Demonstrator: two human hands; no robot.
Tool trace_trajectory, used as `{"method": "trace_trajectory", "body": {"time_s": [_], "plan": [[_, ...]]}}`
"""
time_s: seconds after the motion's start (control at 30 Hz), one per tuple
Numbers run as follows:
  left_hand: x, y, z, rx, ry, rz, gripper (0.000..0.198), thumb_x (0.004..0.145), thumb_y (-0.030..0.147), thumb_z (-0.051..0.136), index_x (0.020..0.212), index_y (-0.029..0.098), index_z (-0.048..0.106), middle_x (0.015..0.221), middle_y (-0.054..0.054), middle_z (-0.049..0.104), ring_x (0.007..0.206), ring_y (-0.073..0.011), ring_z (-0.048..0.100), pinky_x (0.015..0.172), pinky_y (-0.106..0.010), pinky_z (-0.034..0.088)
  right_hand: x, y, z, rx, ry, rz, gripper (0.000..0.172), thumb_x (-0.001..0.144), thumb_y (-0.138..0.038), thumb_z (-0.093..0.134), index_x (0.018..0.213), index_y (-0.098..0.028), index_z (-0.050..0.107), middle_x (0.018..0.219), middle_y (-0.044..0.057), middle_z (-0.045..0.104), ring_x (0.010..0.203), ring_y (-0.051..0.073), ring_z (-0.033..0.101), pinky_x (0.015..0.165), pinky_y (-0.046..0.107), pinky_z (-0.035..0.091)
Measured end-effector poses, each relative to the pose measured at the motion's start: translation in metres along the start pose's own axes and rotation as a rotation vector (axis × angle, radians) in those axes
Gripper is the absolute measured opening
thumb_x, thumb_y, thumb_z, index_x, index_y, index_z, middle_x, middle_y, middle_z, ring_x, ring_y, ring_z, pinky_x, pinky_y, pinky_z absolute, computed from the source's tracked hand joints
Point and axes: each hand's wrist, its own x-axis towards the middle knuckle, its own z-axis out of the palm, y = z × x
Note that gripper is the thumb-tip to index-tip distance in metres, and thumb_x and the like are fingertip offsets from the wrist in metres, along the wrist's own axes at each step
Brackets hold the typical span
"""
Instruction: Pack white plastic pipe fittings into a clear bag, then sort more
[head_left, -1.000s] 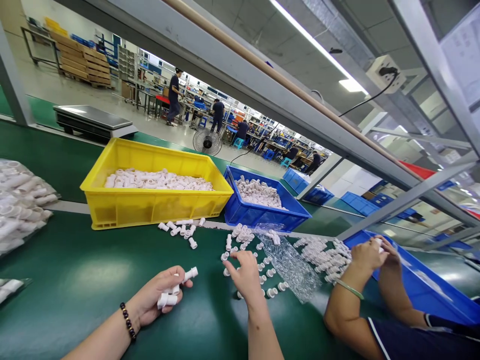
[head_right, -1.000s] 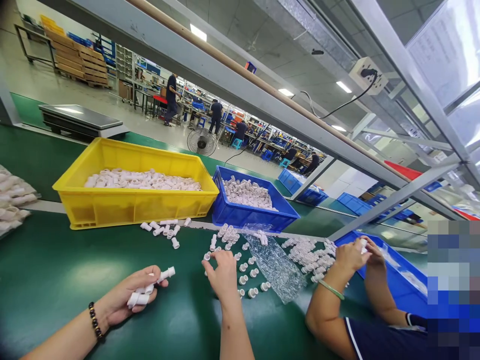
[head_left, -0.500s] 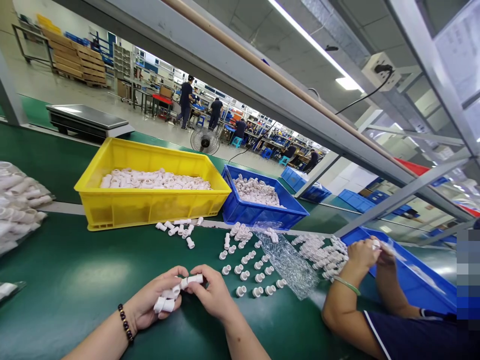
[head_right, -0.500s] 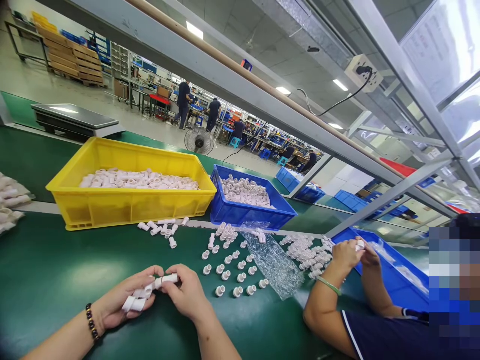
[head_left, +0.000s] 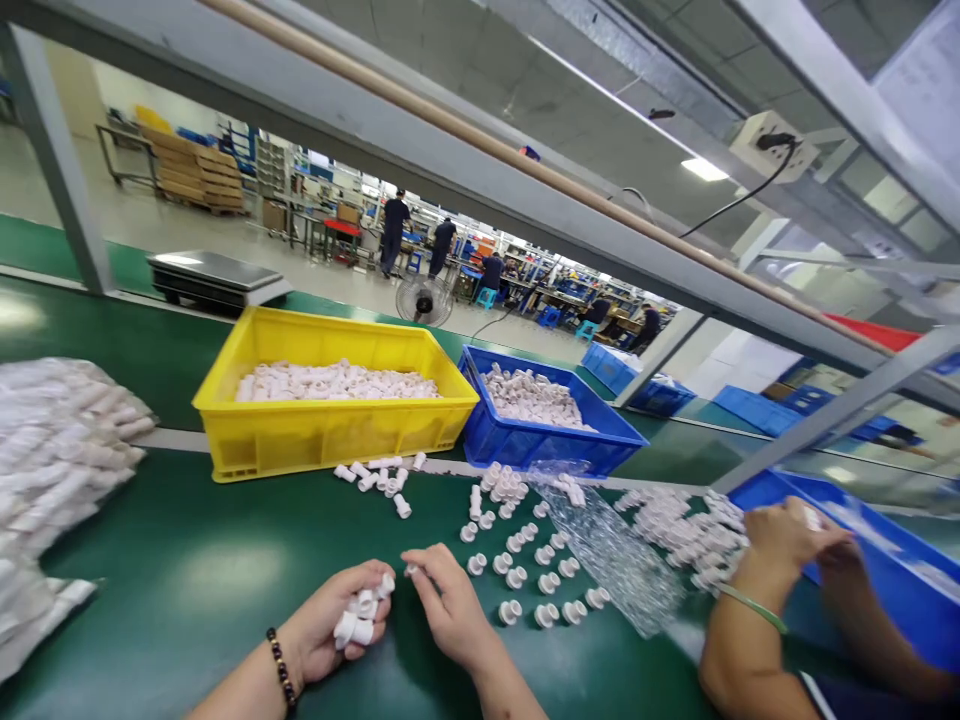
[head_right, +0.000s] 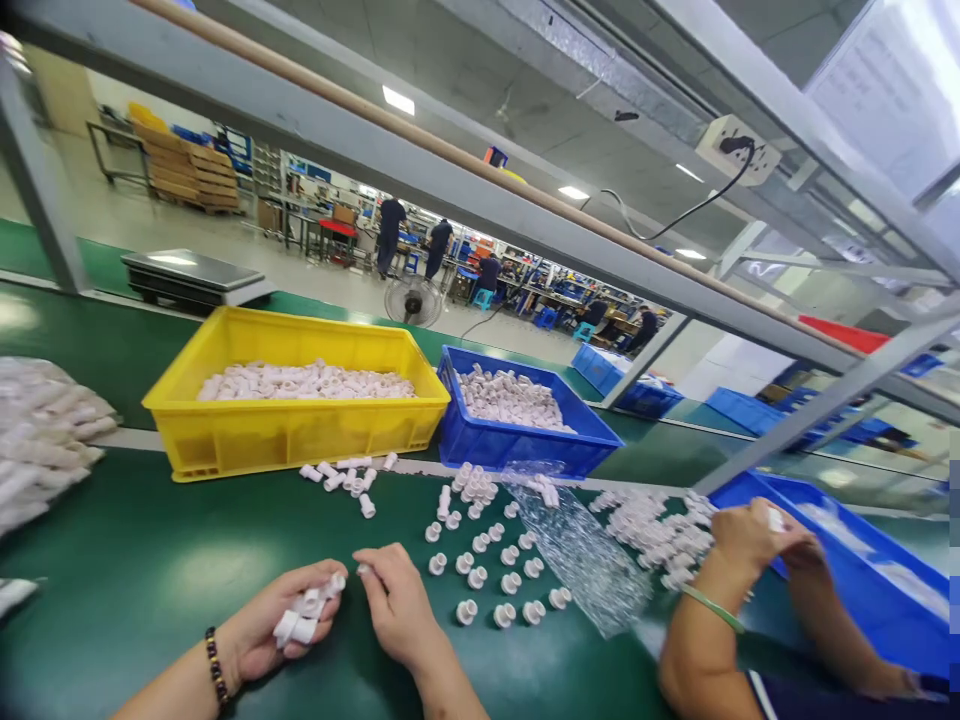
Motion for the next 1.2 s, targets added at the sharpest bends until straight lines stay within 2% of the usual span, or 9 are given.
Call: {"method": "trace_trajectory", "body": {"time_s": [0.1,0.23,0.4,0.6,0.7,0.83,0.93,1.07,1.2], "plan": [[0.005,0.003,0.0,-0.033,0.081,0.003,0.007,0.072,0.023,0.05,0.072,0.016,0.052,0.049,0.0,0.05,0.034,-0.0091,0.041,0.027,-0.015,0.018,0.002,0.006,0.0,-0.03,0.029,0.05,0.016,0.086,-0.02,0.042,0.093,-0.02,0.056,0.087,0.003,0.057,0.085,0.015,0.052,0.077,0.026,0.041],[0.009,0.009,-0.001,-0.13,0.178,0.041,0.009,0.07,0.023,0.051,0.07,0.014,0.051,0.052,-0.001,0.052,0.039,-0.0072,0.046,0.029,-0.012,0.023,0.004,0.017,0.004,-0.052,-0.004,0.126,0.01,0.083,-0.021,0.048,0.088,-0.02,0.056,0.082,0.002,0.057,0.075,0.015,0.054,0.07,0.026,0.042],[0.01,0.011,0.0,-0.189,0.267,0.095,0.018,0.069,0.03,0.057,0.076,0.014,0.054,0.061,0.0,0.058,0.052,-0.0117,0.058,0.035,-0.016,0.04,0.007,0.02,0.004,-0.056,0.035,0.067,0.01,0.084,-0.024,0.047,0.082,-0.02,0.056,0.082,0.002,0.057,0.076,0.015,0.055,0.07,0.025,0.042],[0.011,0.008,-0.002,-0.126,0.26,0.086,0.016,0.07,0.026,0.056,0.067,0.012,0.051,0.055,-0.002,0.057,0.037,-0.0059,0.044,0.028,-0.012,0.019,0.014,0.02,-0.014,-0.169,0.163,-0.002,0.014,0.087,-0.022,0.042,0.085,-0.02,0.056,0.088,0.005,0.056,0.083,0.016,0.054,0.075,0.025,0.043],[0.01,0.008,-0.003,-0.092,0.237,0.127,0.012,0.071,0.024,0.055,0.071,0.015,0.048,0.055,-0.002,0.057,0.039,-0.0061,0.044,0.031,-0.013,0.02,0.028,0.019,-0.039,-0.304,0.179,-0.004,0.014,0.085,-0.016,0.041,0.087,-0.018,0.054,0.088,0.005,0.057,0.082,0.015,0.054,0.075,0.025,0.042],[0.006,0.007,-0.002,-0.024,0.185,0.172,0.012,0.069,0.018,0.057,0.078,0.018,0.048,0.053,0.003,0.051,0.04,-0.006,0.043,0.033,-0.014,0.018,0.059,0.021,-0.074,-0.65,0.069,0.178,0.017,0.081,-0.012,0.043,0.089,-0.017,0.057,0.089,0.005,0.06,0.086,0.015,0.055,0.077,0.024,0.04],[0.004,0.006,-0.001,0.043,0.152,0.185,0.014,0.069,0.018,0.058,0.081,0.018,0.051,0.054,0.004,0.05,0.041,-0.0062,0.043,0.033,-0.015,0.017,0.082,0.03,-0.088,-0.785,-0.026,0.306,0.016,0.077,-0.011,0.048,0.084,-0.017,0.062,0.088,0.006,0.063,0.09,0.019,0.056,0.076,0.027,0.04],[0.003,0.005,0.001,0.096,0.141,0.198,0.017,0.07,0.021,0.06,0.085,0.017,0.053,0.056,0.004,0.049,0.042,-0.0061,0.043,0.033,-0.015,0.02,0.103,0.045,-0.084,-0.85,-0.157,0.427,0.011,0.075,-0.01,0.055,0.08,-0.015,0.063,0.084,0.007,0.064,0.084,0.02,0.059,0.072,0.029,0.043],[0.003,0.004,0.0,0.121,0.143,0.198,0.019,0.07,0.023,0.061,0.086,0.017,0.053,0.057,0.004,0.049,0.042,-0.006,0.043,0.033,-0.015,0.022,0.113,0.056,-0.071,-0.87,-0.278,0.511,0.015,0.083,-0.026,0.055,0.089,-0.013,0.059,0.091,0.004,0.061,0.085,0.015,0.058,0.076,0.033,0.047]]}}
